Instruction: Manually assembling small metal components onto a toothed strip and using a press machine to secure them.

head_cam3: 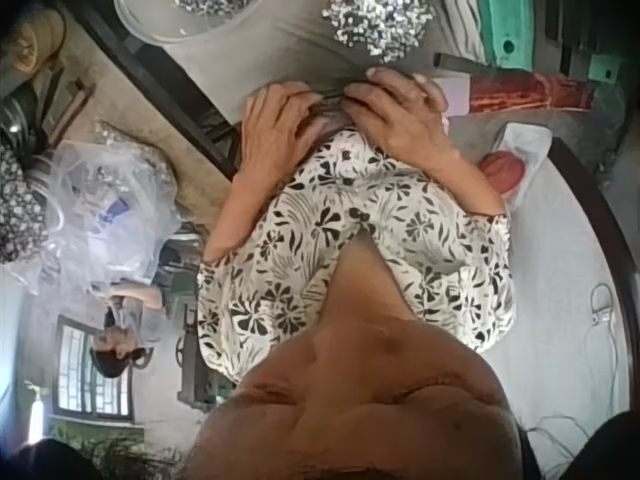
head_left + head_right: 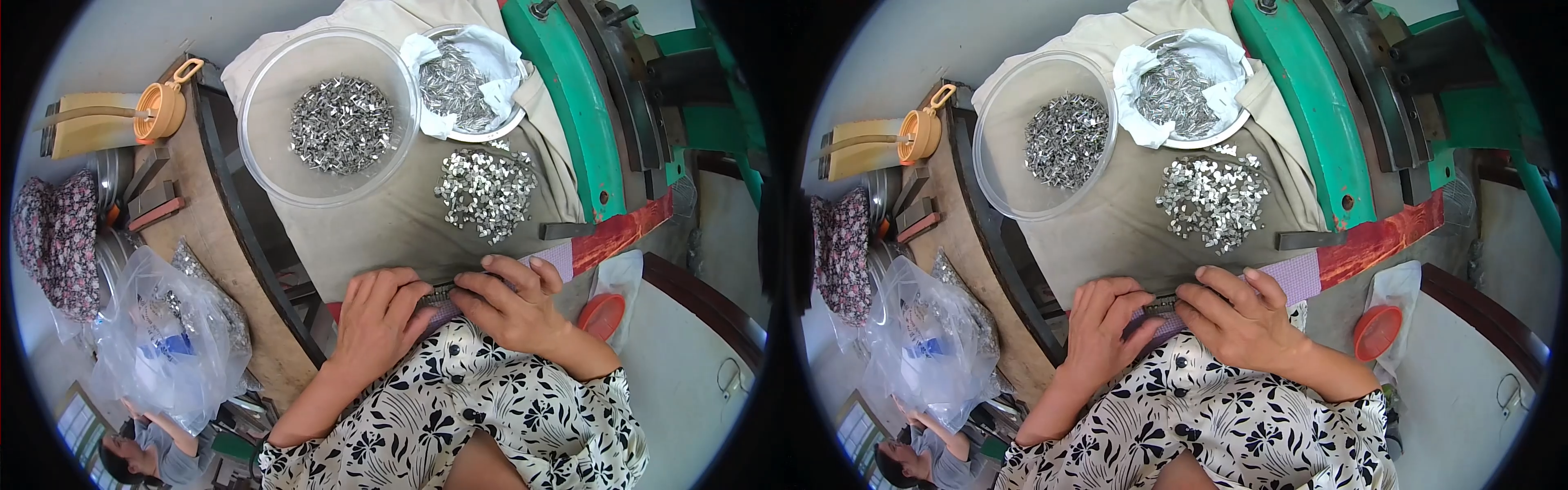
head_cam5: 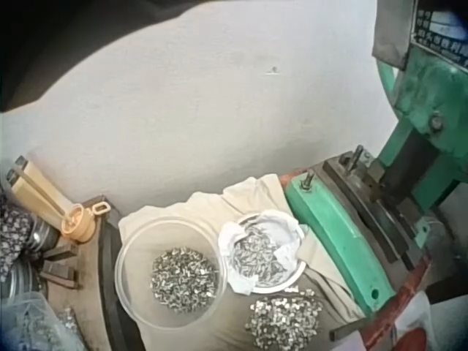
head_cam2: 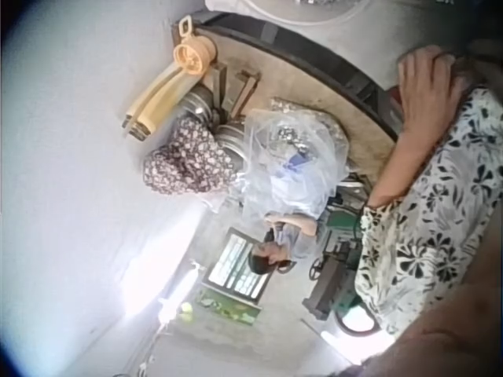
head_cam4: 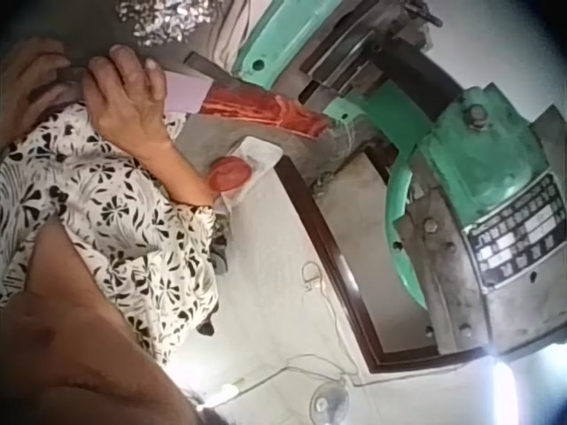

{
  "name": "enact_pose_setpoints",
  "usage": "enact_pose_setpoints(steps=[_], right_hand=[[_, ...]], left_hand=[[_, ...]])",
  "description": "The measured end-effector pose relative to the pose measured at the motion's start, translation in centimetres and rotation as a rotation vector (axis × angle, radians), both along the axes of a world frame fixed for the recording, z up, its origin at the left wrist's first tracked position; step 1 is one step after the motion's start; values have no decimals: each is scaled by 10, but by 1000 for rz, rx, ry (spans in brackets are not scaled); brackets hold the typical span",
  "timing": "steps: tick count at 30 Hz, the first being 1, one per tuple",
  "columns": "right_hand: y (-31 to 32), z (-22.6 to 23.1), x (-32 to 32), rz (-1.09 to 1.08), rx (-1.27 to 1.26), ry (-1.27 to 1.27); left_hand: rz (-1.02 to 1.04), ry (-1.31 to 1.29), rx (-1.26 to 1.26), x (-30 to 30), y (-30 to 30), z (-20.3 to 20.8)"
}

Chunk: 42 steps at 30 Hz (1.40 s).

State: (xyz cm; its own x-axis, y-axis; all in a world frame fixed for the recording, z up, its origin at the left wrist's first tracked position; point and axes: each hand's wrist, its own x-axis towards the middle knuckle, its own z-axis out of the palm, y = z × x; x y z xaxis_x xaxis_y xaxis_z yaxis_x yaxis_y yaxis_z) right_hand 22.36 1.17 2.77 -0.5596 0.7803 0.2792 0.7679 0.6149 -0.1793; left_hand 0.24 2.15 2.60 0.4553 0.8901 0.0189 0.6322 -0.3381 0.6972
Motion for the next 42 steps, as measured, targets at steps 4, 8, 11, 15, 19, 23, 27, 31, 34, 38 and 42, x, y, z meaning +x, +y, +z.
enact_pose_setpoints(steps=[4, 8, 11, 15, 19, 23, 27, 31, 34, 38, 42], right_hand=[[1, -1, -1, -6, 32, -40], [0, -2, -1, -10, 7, -2], [0, 1, 3, -11, -29, 22], [-2, 4, 19, -73, -45, 95], [-4, 4, 32, -166, -45, 148], [-9, 2, 42, -179, -108, 135], [-9, 1, 44, -166, -93, 130], [-4, 2, 45, -167, -180, 90], [-2, -6, 48, -133, -187, 91], [1, -6, 51, -56, -123, 80], [6, -2, 51, -62, -57, 115]], left_hand=[[-2, 7, -14, -4, -2, -1], [-61, 8, 45, -6, -3, -1], [-58, -6, 55, -6, -4, -4], [19, -55, 3, -6, -5, -5], [38, -70, 6, -7, -6, -8], [23, -61, 39, -4, -5, -9], [41, -72, 55, -3, -7, -12], [86, -96, -4, -3, -7, -8], [29, -48, 37, -5, -7, -9], [-35, -3, 132, -8, -3, -7], [-28, 39, 248, -11, 3, 0]])
